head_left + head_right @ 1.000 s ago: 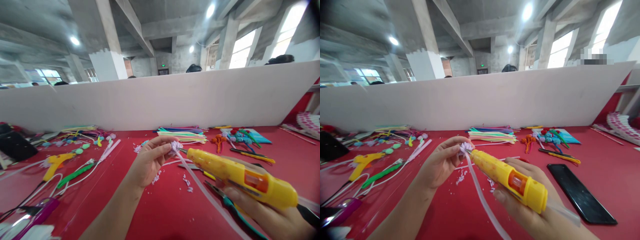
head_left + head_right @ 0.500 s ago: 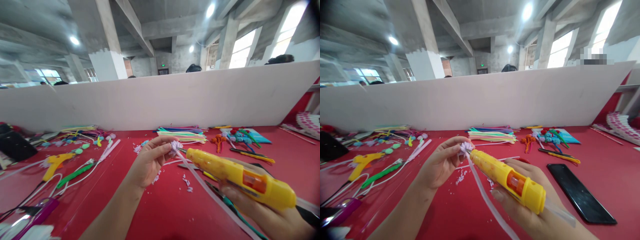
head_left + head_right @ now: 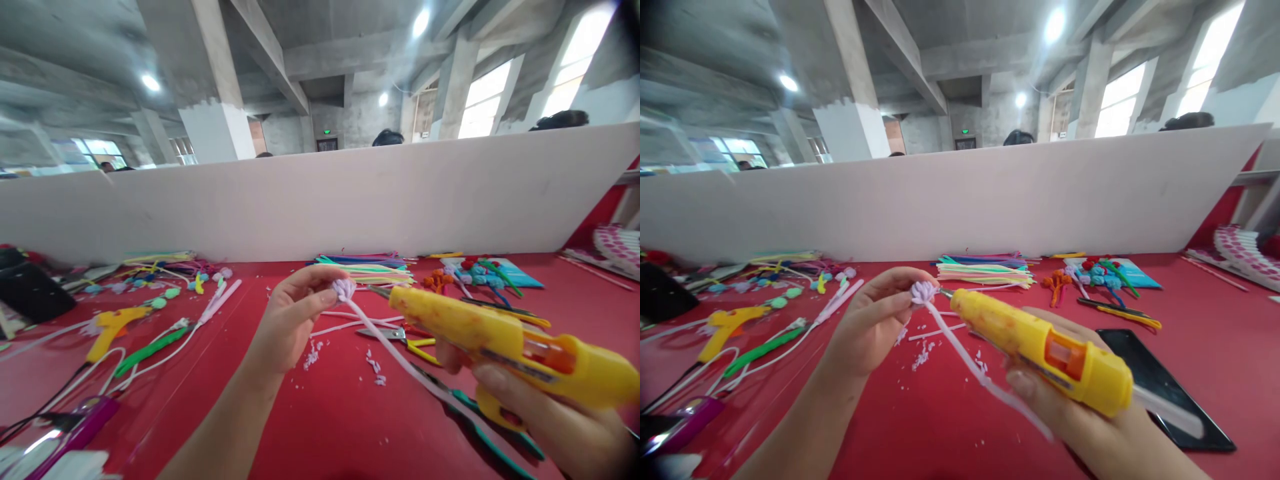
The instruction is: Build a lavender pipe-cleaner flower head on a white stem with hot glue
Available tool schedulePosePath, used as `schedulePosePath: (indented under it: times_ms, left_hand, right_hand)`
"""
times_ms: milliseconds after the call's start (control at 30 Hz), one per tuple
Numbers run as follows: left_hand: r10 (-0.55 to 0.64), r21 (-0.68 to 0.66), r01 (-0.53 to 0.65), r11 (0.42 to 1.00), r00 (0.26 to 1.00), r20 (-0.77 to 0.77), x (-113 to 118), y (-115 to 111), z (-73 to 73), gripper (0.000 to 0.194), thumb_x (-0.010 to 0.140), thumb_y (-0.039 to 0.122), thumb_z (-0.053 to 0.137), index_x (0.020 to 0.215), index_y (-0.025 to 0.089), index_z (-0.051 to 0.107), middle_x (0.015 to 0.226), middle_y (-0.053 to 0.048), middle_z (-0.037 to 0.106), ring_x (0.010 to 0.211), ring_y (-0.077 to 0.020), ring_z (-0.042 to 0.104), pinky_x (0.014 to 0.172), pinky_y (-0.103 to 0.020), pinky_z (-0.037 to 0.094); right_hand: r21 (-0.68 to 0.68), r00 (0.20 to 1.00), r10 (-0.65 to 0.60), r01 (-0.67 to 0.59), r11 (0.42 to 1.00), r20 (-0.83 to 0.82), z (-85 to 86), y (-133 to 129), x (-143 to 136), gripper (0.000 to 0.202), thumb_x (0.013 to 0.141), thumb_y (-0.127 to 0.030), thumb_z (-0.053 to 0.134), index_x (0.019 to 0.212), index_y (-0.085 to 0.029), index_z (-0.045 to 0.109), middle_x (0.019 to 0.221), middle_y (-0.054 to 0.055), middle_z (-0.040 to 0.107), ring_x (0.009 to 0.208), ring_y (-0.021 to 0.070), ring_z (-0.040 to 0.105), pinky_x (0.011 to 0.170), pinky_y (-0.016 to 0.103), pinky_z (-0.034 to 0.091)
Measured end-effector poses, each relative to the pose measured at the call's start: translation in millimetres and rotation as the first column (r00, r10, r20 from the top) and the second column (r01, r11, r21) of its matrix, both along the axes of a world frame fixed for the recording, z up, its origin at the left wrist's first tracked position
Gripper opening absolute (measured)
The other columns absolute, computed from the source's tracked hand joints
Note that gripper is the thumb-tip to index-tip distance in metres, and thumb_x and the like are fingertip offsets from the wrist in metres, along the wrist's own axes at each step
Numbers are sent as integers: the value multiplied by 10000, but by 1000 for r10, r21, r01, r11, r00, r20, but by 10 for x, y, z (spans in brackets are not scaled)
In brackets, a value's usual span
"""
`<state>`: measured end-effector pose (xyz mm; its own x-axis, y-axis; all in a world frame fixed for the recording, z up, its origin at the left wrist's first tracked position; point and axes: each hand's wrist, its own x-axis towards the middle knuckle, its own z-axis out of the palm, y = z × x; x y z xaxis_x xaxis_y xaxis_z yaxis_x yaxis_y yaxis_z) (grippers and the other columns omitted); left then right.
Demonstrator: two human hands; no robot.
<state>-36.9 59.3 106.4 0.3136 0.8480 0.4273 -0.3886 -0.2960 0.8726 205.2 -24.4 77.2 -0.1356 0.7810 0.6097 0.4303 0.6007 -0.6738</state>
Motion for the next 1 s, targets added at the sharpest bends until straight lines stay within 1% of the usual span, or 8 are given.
schedulePosePath:
  times_ms: [133, 267, 400, 567, 733, 833, 933, 1000]
  left_hand:
    - [245, 384, -168, 908, 956, -160, -47, -120, 82, 226, 796, 83, 625, 957, 216, 712, 914, -37, 658, 879, -140, 597, 798, -238, 494]
    - [464, 716, -209, 666, 868, -177, -55, -206, 103, 404, 753, -12, 617, 1075, 225, 668, 1013, -50, 632, 948, -171, 591, 809, -287, 503]
    - [569, 846, -217, 488, 814, -120, -45, -200, 96, 465, 701, -65, 622, 1089, 189, 656, 1039, -63, 630, 947, -182, 597, 810, -315, 508]
    - [618, 878, -225, 422, 781, -97, -59, -165, 100, 461, 692, -73, 617, 1082, 170, 654, 1053, -70, 623, 962, -182, 594, 827, -318, 499]
    - [551, 815, -233, 530, 825, -123, -55, -186, 83, 440, 724, -50, 615, 1078, 208, 658, 1046, -53, 618, 969, -171, 585, 838, -303, 494]
    - [453, 656, -257, 710, 880, -146, -37, -205, 71, 353, 780, 11, 608, 1040, 241, 675, 1026, -38, 627, 976, -160, 583, 844, -278, 492]
    - [298, 370, -229, 900, 944, -141, -11, -201, 74, 232, 816, 99, 614, 969, 250, 703, 948, -17, 656, 907, -130, 597, 811, -225, 492]
    - [182, 158, -167, 973, 979, -86, 8, -180, 81, 176, 801, 138, 639, 915, 243, 724, 886, -5, 677, 838, -111, 607, 765, -191, 491]
  right_hand:
    - [34, 998, 9, -11, 999, 58, -52, 60, 127, 165, 887, -390, 506, 1004, -328, 605, 885, 9, 708, 476, 137, 607, 261, 180, 386]
    - [207, 989, -14, -16, 978, 144, 115, 90, 34, 208, 871, -491, 506, 895, -318, 620, 696, 6, 654, 562, 181, 641, 402, 234, 504]
    - [279, 958, 54, -136, 951, 282, 272, 79, -88, 306, 913, -502, 418, 763, -288, 579, 606, 0, 589, 582, 177, 618, 570, 264, 547]
    - [306, 957, 44, -135, 942, 288, 240, 99, -107, 340, 925, -493, 396, 766, -259, 584, 671, 25, 626, 638, 182, 642, 601, 258, 546]
    - [374, 951, 16, -137, 917, 310, 209, 126, -82, 322, 918, -457, 430, 747, -256, 614, 611, 23, 613, 683, 197, 671, 658, 256, 565]
    - [390, 948, -34, -98, 915, 318, 175, 129, -63, 297, 906, -456, 459, 757, -256, 621, 647, 29, 639, 725, 204, 685, 708, 263, 572]
    - [342, 952, -15, -95, 935, 304, 118, 131, -65, 285, 900, -463, 467, 800, -258, 638, 714, 44, 665, 771, 218, 691, 745, 287, 574]
    - [294, 959, 6, -94, 951, 285, 82, 129, -81, 305, 906, -475, 448, 830, -258, 647, 767, 58, 680, 808, 227, 691, 760, 303, 572]
